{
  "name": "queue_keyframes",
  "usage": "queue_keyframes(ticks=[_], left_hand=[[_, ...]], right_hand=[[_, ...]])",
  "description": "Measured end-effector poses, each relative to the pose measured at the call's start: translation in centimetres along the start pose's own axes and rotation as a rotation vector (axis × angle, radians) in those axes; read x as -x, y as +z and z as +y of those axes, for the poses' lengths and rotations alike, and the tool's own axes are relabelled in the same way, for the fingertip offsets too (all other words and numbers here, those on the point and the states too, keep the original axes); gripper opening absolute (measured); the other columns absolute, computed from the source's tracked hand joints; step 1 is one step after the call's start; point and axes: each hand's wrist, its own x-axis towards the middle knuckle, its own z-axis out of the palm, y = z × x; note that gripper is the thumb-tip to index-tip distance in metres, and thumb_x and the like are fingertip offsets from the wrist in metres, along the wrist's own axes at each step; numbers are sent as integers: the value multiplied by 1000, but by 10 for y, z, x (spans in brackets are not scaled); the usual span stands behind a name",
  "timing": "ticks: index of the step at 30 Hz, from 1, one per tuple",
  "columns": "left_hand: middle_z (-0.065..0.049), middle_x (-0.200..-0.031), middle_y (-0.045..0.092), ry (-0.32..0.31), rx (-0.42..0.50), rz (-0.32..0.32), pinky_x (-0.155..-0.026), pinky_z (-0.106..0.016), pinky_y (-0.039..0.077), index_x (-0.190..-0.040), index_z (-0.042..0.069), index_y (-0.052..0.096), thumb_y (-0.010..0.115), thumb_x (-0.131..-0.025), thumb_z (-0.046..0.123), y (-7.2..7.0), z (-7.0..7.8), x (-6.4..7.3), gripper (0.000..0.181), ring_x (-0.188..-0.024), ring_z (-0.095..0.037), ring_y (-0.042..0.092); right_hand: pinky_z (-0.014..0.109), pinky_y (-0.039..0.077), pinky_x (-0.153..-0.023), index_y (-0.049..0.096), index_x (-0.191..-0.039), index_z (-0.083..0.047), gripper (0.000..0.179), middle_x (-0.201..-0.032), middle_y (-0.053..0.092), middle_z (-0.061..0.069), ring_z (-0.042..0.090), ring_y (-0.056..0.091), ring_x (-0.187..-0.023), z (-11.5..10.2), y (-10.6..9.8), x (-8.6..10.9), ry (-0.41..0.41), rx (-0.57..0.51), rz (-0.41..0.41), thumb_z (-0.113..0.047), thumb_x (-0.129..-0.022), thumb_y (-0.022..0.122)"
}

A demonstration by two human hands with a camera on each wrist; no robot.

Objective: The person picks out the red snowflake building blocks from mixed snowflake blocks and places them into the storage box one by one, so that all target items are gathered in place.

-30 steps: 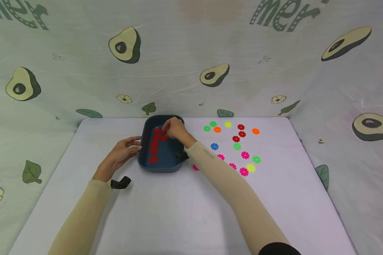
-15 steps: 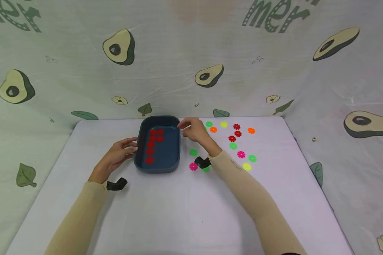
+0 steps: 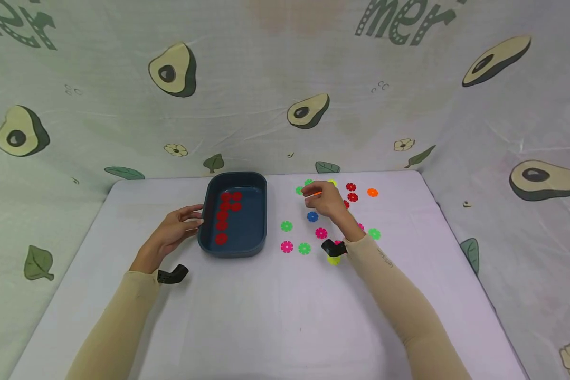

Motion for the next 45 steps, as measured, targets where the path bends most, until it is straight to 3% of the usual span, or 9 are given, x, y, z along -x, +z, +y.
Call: queue_keyframes(ticks=[9, 19, 26, 29, 45], left_hand=[[-7, -127, 52, -7, -9, 9, -84, -23, 55, -160, 3, 42, 62, -105, 1, 0, -1, -1, 59, -94, -6, 62], [-9, -130, 51, -7, -14, 6, -86, -23, 55, -161, 3, 41, 62, -106, 2, -1, 1, -1, 59, -94, -5, 62], [-10, -133, 50, -21, -16, -1, -88, -24, 54, -162, 5, 40, 61, -106, 3, -2, 1, -1, 59, -96, -6, 61], [-10, -133, 50, -22, -19, -3, -88, -24, 54, -162, 4, 40, 61, -106, 2, -1, 2, -1, 60, -96, -6, 61], [-9, -127, 51, 7, 14, -15, -84, -22, 55, -162, 1, 38, 60, -106, -1, -1, -1, -3, 60, -95, -6, 61]], right_hand=[[46, 55, -105, 64, -137, 6, 36, -138, 64, 26, 42, 64, -124, 35, -23, 8, 57, 76, 45, 0, -102, 66], [39, 57, -98, 63, -140, 2, 38, -139, 62, 24, 40, 59, -126, 64, -46, 11, 155, 82, 109, -6, -103, 66], [19, 51, -82, 62, -139, 7, 37, -140, 61, 29, 44, 59, -129, 78, -56, 11, 150, 50, 159, -3, -103, 64], [17, 49, -80, 61, -138, 9, 37, -141, 60, 30, 45, 59, -129, 83, -58, 10, 153, 46, 167, 0, -102, 63], [35, 51, -93, 62, -136, 10, 36, -140, 60, 30, 43, 58, -127, 94, -57, -2, 179, 80, 200, 1, -101, 63]])
